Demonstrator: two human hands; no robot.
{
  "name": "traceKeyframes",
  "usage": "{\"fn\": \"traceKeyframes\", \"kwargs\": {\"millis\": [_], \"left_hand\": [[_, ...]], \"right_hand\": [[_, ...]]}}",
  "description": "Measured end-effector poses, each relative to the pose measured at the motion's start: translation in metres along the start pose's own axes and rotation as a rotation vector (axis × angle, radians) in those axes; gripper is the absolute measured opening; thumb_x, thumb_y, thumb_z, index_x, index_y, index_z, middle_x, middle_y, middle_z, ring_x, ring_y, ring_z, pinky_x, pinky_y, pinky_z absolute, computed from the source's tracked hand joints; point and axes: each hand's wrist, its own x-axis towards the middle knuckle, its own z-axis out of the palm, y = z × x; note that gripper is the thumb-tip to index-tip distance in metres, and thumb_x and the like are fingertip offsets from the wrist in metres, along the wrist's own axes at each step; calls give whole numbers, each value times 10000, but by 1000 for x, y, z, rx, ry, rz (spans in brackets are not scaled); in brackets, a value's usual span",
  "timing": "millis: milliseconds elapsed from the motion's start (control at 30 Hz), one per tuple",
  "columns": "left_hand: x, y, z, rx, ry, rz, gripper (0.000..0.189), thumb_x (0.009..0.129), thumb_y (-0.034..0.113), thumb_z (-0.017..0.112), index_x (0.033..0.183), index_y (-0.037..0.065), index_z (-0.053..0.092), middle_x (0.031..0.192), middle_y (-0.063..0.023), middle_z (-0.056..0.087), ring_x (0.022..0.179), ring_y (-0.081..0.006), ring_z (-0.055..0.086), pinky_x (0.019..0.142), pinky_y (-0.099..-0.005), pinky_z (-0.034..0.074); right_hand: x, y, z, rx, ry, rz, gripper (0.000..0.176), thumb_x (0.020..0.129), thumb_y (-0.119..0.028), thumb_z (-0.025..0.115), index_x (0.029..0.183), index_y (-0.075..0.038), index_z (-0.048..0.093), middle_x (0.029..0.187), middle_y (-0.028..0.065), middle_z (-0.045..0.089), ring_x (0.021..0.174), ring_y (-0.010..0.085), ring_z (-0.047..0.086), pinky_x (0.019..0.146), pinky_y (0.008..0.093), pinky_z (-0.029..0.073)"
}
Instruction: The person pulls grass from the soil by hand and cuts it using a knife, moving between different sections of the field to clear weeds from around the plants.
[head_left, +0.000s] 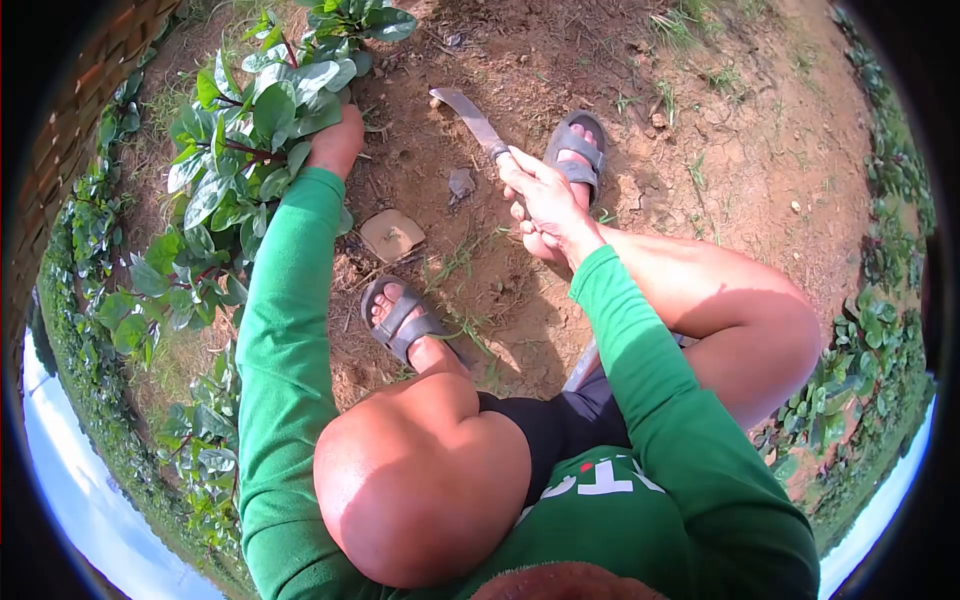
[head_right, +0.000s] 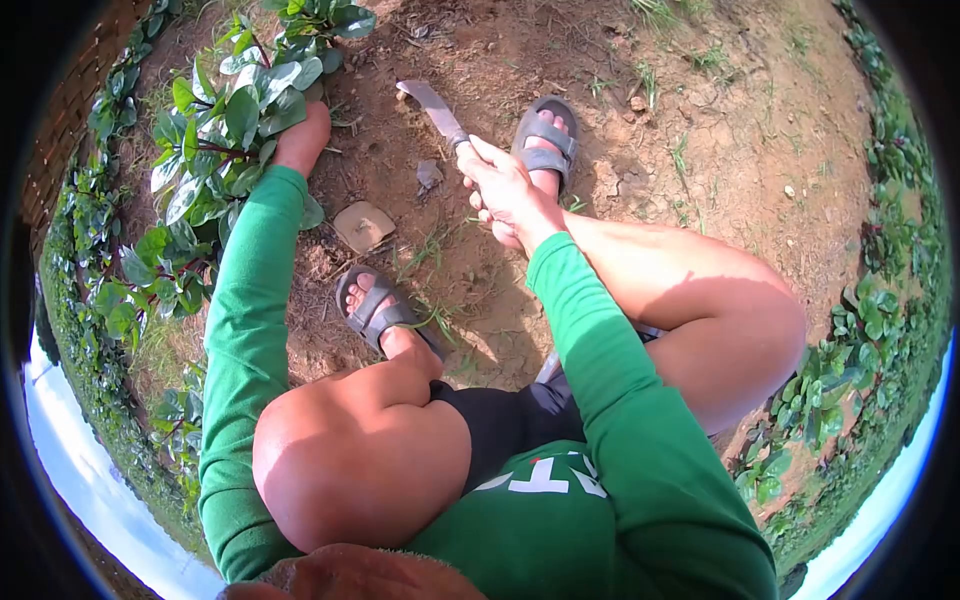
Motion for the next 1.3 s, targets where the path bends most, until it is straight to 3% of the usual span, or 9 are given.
{"fn": "traceKeyframes", "kwargs": {"millis": [200, 433, 533, 700, 900, 933, 1100, 1200, 1300], "left_hand": [[16, 5, 5, -758, 304, -927, 163, 867, 116, 609, 896, 82, 765, 855, -111, 701, 843, -274, 686, 656, -430, 501], [-51, -34, -89, -1232, 203, -750, 182, 862, 115, 666, 1033, 75, 712, 822, -104, 737, 791, -308, 735, 694, -421, 583], [-91, -37, -128, -1644, 128, -809, 92, 847, 99, 656, 933, 69, 663, 827, -147, 725, 816, -358, 731, 689, -476, 581], [-143, 4, -184, -2048, 208, -825, 188, 845, 46, 613, 1026, 35, 562, 833, -204, 700, 855, -444, 696, 708, -554, 539], [-148, 60, -215, -2218, 306, -711, 752, 836, -28, 573, 1540, -19, 310, 891, -309, 677, 808, -450, 698, 692, -533, 535], [-148, 69, -213, -2114, 403, -819, 761, 835, -31, 574, 1542, -30, 290, 861, -309, 676, 785, -450, 703, 650, -532, 537], [-170, 69, -203, -2243, 403, -852, 732, 865, -2, 535, 1534, -73, 250, 901, -306, 684, 813, -461, 692, 670, -521, 532], [-185, 59, -200, -2390, 232, -822, 510, 964, 275, 584, 1345, -47, 478, 991, -290, 704, 965, -465, 682, 822, -527, 534], [-236, 24, -204, -2399, -148, -696, 788, 974, 686, 517, 1397, 22, 547, 1093, -288, 705, 1105, -442, 653, 934, -528, 505]], "right_hand": [[20, -21, -22, -57, 155, -199, 573, 1024, -335, 647, 1544, -160, 479, 821, -43, 518, 534, 42, 460, 394, 202, 355], [19, 15, 8, -403, -97, -63, 654, 1014, -237, 646, 1598, -96, 386, 856, -51, 584, 592, 31, 508, 464, 209, 425], [68, 87, -8, -568, -112, -653, 629, 990, -210, 651, 1561, -49, 442, 800, -25, 588, 574, 42, 490, 521, 230, 452], [43, 0, 36, -341, -44, -338, 623, 1031, -216, 624, 1593, -82, 391, 738, -32, 517, 526, 39, 445, 443, 243, 418], [52, 33, 52, -713, -85, -309, 663, 1009, -228, 650, 1611, -149, 382, 786, 8, 599, 573, 85, 533, 499, 268, 462], [112, 81, 5, -870, -117, -863, 642, 992, -219, 663, 1584, -119, 433, 913, 45, 664, 679, 78, 573, 601, 245, 484], [46, -9, -7, -664, -86, -328, 609, 986, -202, 686, 1541, -53, 482, 891, -10, 651, 640, 38, 506, 537, 222, 414], [35, -41, 9, -399, -6, -326, 410, 1035, -235, 631, 1426, -158, 534, 745, -57, 492, 559, 47, 498, 406, 227, 404], [53, -36, 9, -284, -59, -319, 171, 1060, -244, 590, 1208, -166, 552, 766, -51, 493, 558, 46, 490, 418, 227, 429]]}}
